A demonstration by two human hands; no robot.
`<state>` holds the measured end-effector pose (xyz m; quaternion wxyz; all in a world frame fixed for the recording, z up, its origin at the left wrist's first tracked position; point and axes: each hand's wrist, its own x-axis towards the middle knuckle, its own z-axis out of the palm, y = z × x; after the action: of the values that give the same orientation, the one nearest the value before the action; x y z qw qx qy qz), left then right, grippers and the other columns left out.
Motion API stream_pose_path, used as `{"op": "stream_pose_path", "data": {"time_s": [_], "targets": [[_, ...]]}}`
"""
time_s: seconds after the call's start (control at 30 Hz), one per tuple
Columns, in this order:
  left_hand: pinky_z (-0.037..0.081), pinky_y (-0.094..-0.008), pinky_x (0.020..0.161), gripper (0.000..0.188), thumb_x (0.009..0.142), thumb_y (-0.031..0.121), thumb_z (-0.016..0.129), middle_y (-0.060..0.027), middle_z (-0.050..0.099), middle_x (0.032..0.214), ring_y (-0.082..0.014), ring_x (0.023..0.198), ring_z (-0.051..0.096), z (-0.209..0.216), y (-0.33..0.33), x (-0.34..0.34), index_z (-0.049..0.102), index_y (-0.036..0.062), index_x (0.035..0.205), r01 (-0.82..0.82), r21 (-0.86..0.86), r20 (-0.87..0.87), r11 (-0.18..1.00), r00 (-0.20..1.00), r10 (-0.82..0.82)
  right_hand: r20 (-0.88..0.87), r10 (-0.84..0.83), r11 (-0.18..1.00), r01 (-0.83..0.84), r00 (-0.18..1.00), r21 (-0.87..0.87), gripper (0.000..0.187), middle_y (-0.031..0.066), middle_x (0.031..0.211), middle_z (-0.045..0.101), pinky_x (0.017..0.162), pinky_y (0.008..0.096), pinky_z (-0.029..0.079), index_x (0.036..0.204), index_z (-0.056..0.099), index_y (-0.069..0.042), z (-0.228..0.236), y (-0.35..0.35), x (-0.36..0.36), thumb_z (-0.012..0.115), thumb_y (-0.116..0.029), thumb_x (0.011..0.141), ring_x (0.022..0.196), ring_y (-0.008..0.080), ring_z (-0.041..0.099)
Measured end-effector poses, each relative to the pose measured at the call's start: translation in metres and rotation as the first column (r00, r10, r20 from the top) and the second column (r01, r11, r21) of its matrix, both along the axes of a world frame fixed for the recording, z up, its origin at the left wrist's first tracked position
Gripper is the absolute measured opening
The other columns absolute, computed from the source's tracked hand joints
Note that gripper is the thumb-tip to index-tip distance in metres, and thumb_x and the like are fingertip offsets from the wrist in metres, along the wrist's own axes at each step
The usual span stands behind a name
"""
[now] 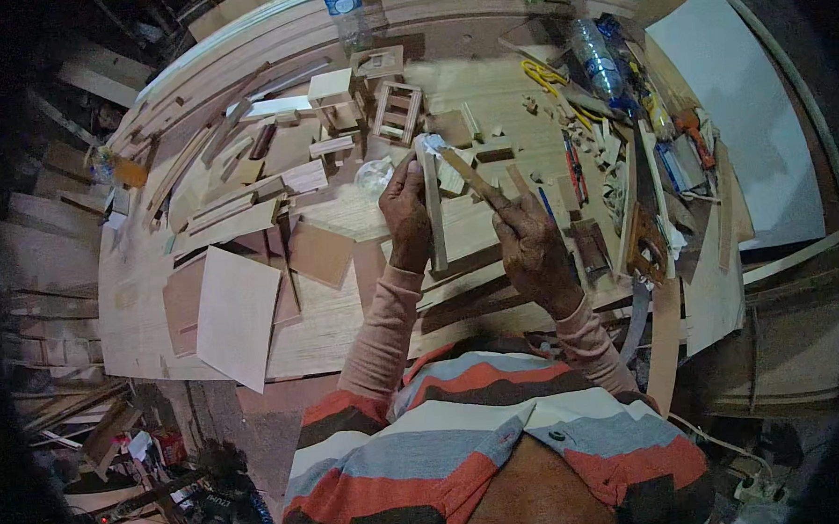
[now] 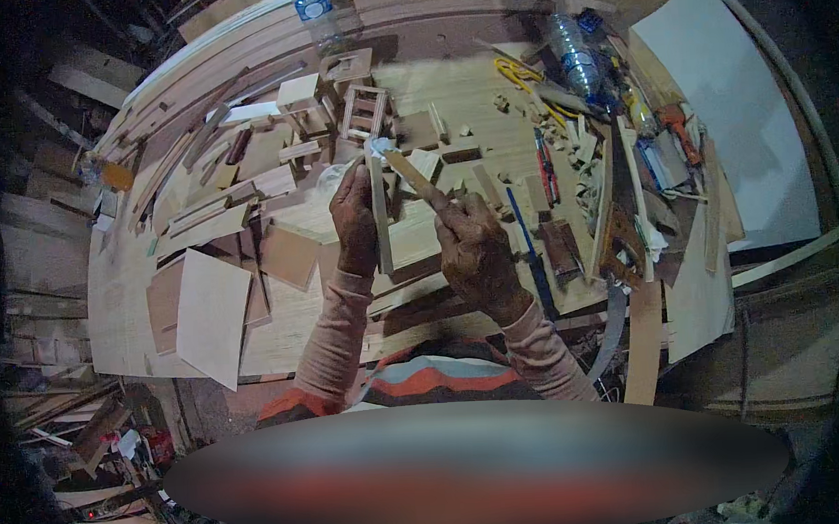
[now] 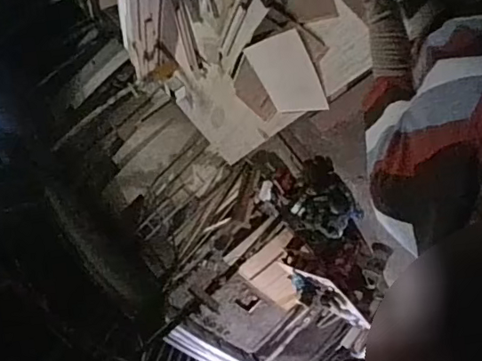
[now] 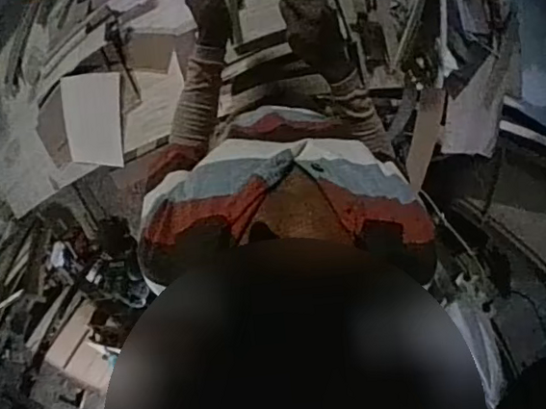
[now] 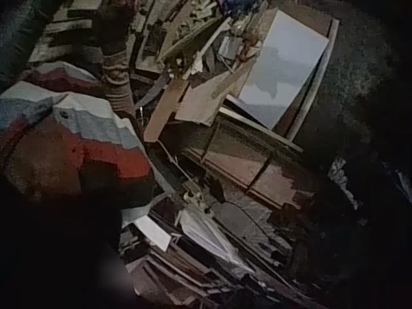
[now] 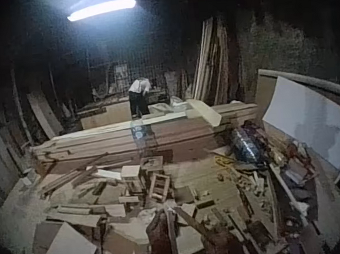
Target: Apply glue to wood pieces and assemble them according to a design.
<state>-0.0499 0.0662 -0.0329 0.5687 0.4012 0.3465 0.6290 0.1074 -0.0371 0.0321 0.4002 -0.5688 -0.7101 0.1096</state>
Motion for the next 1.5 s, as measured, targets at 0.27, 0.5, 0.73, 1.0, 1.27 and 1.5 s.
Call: {"op": "stream_pose_path", "data": {"time_s": [0.27,0.5,0.73,1.0,1.27,1.5], "targets": [[0.051,-0.0259,0.065,0.031,0.107,0.024,0.053,-0.0016,0.067,0.091,-0.0095,0.076,0.060,-0.005,0.017,-0.002,0.069,-0.0010,0.118,-0.012,0.006,0.049,1.000,0.999,0.011,-0.036,0.015,0.931,-0.027,0.999,-0.363,0.042,0.0205,0.119,0.064,0.096,0.0371,0.049,0.141,0.060,-0.009,0.011,-0.028,0.011,0.054,-0.007,0.099,0.107,0.0306,0.064],[0.043,-0.0253,0.047,0.033,0.109,0.033,0.045,0.0005,0.058,0.072,-0.0105,0.052,0.052,-0.007,0.019,0.005,0.064,0.0073,0.101,0.091,-0.129,0.073,0.988,0.994,-0.082,-0.312,0.041,0.997,-0.061,0.949,-0.052,0.039,0.0176,0.126,0.065,0.106,0.0383,0.043,0.142,0.057,-0.006,-0.019,-0.005,0.013,0.050,-0.007,0.103,0.120,0.0296,0.060],[0.042,-0.0261,0.043,0.031,0.109,0.033,0.044,0.0007,0.056,0.068,-0.0119,0.048,0.051,-0.012,0.026,0.006,0.062,0.0096,0.100,0.108,-0.189,0.135,0.976,0.987,-0.083,-0.136,0.058,0.983,-0.081,0.989,-0.167,0.043,0.0167,0.114,0.065,0.094,0.0365,0.047,0.143,0.057,-0.007,-0.036,-0.009,0.004,0.051,-0.004,0.100,0.107,0.0294,0.061],[0.052,-0.0248,0.056,0.032,0.107,0.026,0.051,-0.0005,0.064,0.085,-0.0071,0.068,0.059,-0.010,0.022,0.006,0.065,0.0016,0.125,0.047,-0.087,0.091,0.995,0.995,-0.039,-0.149,0.030,0.995,-0.044,0.988,-0.091,0.041,0.0150,0.094,0.059,0.080,0.0362,0.047,0.138,0.060,-0.004,-0.002,-0.007,0.014,0.053,-0.004,0.098,0.086,0.0251,0.059],[0.054,-0.0282,0.062,0.035,0.106,0.023,0.052,-0.0050,0.068,0.092,-0.0123,0.073,0.062,-0.013,0.038,-0.007,0.065,-0.0005,0.128,-0.156,-0.151,-0.257,0.976,0.960,0.114,-0.124,0.119,0.952,-0.148,0.985,-0.266,0.041,0.0142,0.098,0.065,0.080,0.0328,0.049,0.136,0.063,-0.005,0.020,-0.030,0.021,0.055,-0.004,0.096,0.087,0.0225,0.061],[0.053,-0.0300,0.070,0.034,0.108,0.025,0.050,-0.0058,0.068,0.098,-0.0113,0.079,0.062,-0.024,0.045,0.004,0.068,0.0019,0.122,-0.062,-0.022,-0.021,0.998,0.998,0.061,-0.158,0.088,0.990,-0.104,0.983,-0.093,0.042,0.0157,0.084,0.054,0.073,0.0397,0.045,0.135,0.064,-0.005,0.009,-0.017,0.014,0.057,-0.005,0.093,0.078,0.0292,0.056]]}}
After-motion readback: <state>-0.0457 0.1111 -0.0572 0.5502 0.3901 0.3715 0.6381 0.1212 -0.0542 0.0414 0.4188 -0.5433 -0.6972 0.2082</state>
